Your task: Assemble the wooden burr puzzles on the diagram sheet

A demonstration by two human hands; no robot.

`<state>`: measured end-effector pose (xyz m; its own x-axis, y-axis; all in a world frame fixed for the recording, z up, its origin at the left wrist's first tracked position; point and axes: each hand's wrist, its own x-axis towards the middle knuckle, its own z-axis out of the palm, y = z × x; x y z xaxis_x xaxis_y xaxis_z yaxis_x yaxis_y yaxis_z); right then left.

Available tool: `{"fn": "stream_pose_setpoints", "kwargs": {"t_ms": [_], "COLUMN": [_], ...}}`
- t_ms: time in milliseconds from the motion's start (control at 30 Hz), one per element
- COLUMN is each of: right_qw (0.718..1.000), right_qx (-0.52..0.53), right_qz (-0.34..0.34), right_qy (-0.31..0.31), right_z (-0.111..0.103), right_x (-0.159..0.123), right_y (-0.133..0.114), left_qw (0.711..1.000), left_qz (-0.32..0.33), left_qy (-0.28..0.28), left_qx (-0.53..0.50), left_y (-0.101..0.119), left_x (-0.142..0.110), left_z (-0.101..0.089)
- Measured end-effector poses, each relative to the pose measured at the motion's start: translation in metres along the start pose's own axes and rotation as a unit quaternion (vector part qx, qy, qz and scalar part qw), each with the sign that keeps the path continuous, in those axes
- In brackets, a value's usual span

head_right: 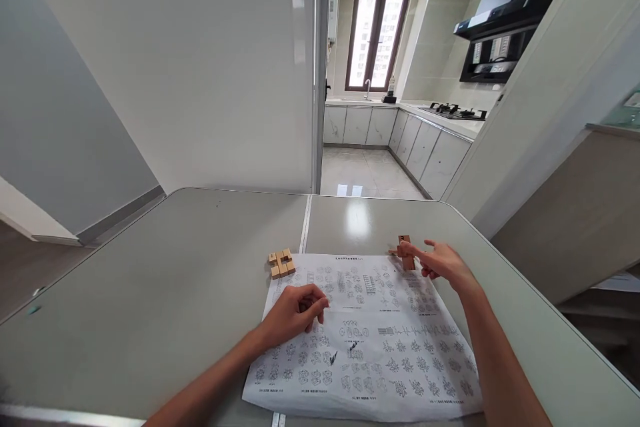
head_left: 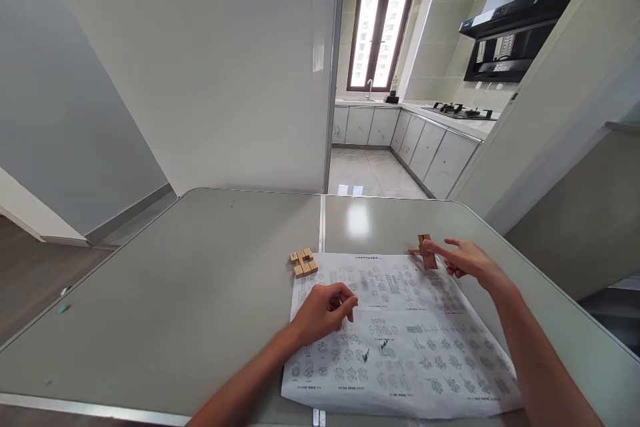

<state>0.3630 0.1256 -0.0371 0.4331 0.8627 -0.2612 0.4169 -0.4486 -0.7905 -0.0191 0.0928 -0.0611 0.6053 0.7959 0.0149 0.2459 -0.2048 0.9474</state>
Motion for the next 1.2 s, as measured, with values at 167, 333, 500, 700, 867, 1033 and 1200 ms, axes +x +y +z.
{"fn": "stream_pose_setpoints", "kwargs": {"t_ms": [167, 333, 500, 700, 867, 1033, 1200], "right_qw": [0.983, 0.944, 0.914, 0.926, 0.925, 0.925, 0.924], "right_qx": [0.052, 0.079, 0.079, 0.103, 0.086, 0.084, 0.091], "right_qz": [-0.175, -0.275, -0.277, -0.247, -0.265, -0.269, -0.273], "right_qy": [0.019, -0.167, -0.287, -0.265, -0.258, -0.256, -0.253], "right_z": [0.02, 0.095, 0.148, 0.151, 0.152, 0.155, 0.156], "right_x": [-0.029, -0.062, -0.076, -0.076, -0.08, -0.08, -0.077], "right_y": [-0.032, -0.051, -0.039, -0.031, -0.033, -0.031, -0.029], "left_qw": [0.985, 0.919, 0.909, 0.926, 0.938, 0.94, 0.948], "left_qz": [0.043, 0.09, 0.039, 0.004, 0.007, 0.037, 0.072], "left_qy": [0.129, 0.297, 0.276, 0.235, 0.217, 0.22, 0.198], "left_qx": [0.104, 0.243, 0.309, 0.294, 0.271, 0.259, 0.239], "left_y": [0.001, -0.01, -0.04, -0.055, -0.051, -0.05, -0.039], "left_x": [0.002, 0.003, 0.005, 0.007, 0.009, 0.01, 0.009], "left_z": [-0.012, -0.039, -0.068, -0.082, -0.082, -0.082, -0.066]}}
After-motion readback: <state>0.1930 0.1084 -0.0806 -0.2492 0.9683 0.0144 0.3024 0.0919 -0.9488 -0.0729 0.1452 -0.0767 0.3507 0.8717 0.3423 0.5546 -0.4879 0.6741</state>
